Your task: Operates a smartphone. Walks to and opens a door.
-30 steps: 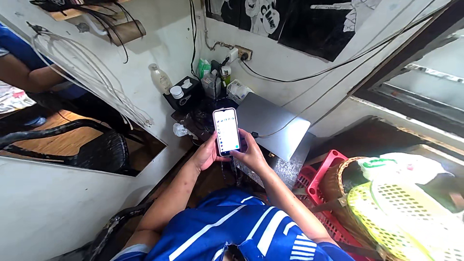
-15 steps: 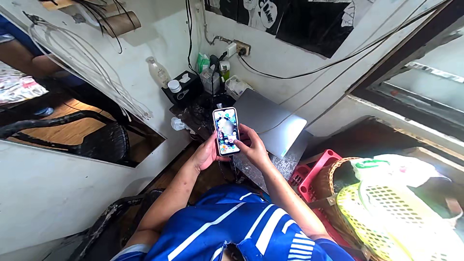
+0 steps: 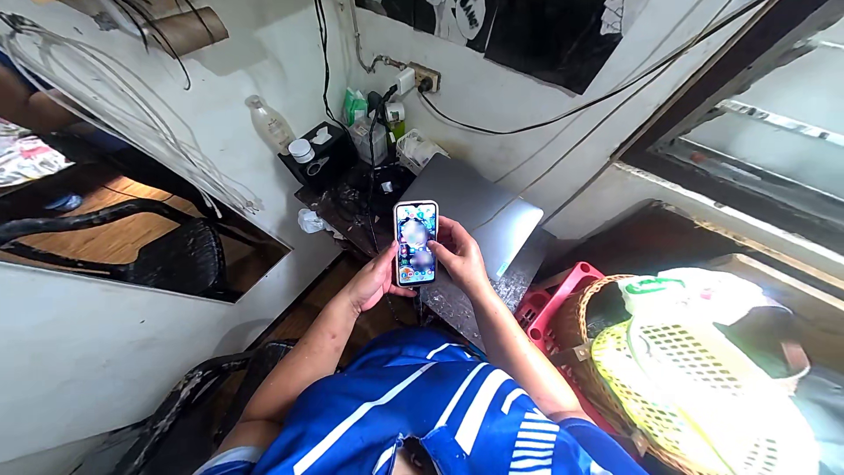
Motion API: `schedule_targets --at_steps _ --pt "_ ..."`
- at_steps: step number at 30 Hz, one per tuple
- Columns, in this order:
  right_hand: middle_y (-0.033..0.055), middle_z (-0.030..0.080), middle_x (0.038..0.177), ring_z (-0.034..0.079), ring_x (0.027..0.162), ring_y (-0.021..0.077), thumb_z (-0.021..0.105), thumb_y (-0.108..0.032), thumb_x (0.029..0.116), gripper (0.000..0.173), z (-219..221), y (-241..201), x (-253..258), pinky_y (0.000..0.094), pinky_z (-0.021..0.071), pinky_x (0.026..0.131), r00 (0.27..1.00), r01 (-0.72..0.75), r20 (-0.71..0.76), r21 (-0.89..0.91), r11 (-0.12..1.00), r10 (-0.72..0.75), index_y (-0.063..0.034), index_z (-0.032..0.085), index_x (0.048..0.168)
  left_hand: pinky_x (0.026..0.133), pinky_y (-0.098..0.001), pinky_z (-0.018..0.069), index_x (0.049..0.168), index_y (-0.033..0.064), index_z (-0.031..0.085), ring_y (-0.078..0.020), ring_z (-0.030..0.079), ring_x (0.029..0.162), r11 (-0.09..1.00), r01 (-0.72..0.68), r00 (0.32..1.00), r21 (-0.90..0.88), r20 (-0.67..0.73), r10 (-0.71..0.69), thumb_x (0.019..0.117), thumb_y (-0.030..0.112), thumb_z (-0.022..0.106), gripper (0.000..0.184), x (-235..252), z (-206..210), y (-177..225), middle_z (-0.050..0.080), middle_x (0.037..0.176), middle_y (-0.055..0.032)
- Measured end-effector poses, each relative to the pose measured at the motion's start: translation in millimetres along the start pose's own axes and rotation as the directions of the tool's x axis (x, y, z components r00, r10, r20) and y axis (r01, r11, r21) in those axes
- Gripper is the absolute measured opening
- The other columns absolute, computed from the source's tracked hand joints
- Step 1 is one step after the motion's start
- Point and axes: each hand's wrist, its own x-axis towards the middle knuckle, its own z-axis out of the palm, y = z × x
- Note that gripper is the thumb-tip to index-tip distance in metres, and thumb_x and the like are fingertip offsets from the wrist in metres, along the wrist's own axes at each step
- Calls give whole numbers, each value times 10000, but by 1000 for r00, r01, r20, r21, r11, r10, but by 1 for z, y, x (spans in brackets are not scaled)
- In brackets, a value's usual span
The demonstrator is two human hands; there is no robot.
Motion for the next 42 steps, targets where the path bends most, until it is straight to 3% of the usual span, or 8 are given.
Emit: schedule_targets --at_steps 4,6,8,11,14,20,36,42 --pt "109 671 1224 703 1013 194 796 -90 855 761 -13 5 -5 386 610 877 995 -35 90 -123 992 46 -134 425 1519 875 -520 615 1583 160 284 -344 662 1191 999 29 999 13 -18 -29 1099 540 208 620 6 11 -4 588 1424 -161" --pt "108 702 1132 715 951 193 790 -98 865 678 -18 10 -8 388 617 842 999 -22 24 -124 992 25 -112 480 1468 882 -524 613 1576 159 302 -341 661 1194 999 43 999 22 -14 -43 1099 539 212 616 9 17 -7 592 1420 -157" --pt "81 729 996 723 862 173 723 -151 945 453 -24 15 -12 377 623 796 998 2 -63 -83 997 -7 -92 570 1368 889 -525 613 1574 160 305 -340 658 1203 998 53 999 24 5 -53 1099 537 226 612 12 24 -10 586 1429 -153" --pt "72 743 967 726 851 158 564 -209 1062 263 -37 13 -19 360 619 796 993 -10 -119 -21 1000 8 -75 645 1273 891 -528 614 1571 148 310 -344 656 1208 998 55 998 26 34 -56 1104 524 219 607 15 32 -16 580 1438 -156" --pt "64 737 961 705 835 137 496 -241 1093 292 -48 11 -27 331 599 777 991 -29 -131 2 1000 29 -72 681 1244 885 -519 617 1560 140 327 -340 664 1194 997 65 997 27 41 -67 1107 513 213 597 17 39 -20 592 1421 -157" --pt "82 746 1096 732 947 154 551 -184 1067 283 -61 11 -37 352 618 869 995 -31 -94 33 999 34 -58 658 1297 876 -524 619 1565 138 317 -340 663 1194 997 68 997 36 37 -69 1110 505 214 594 20 51 -24 584 1429 -158" --pt "100 712 1196 711 995 164 605 -87 997 401 -66 24 -40 367 597 876 993 -94 -76 -14 995 93 -79 591 1398 888 -533 609 1593 164 266 -347 643 1223 992 115 993 55 -35 -113 1105 523 216 608 25 65 -26 555 1463 -154" --pt "85 705 1216 710 996 159 610 -91 979 438 -66 30 -43 362 596 882 992 -96 -79 -19 995 94 -91 574 1415 913 -546 598 1582 160 297 -340 628 1252 989 129 991 69 -48 -126 1109 512 217 596 27 68 -30 555 1468 -147"
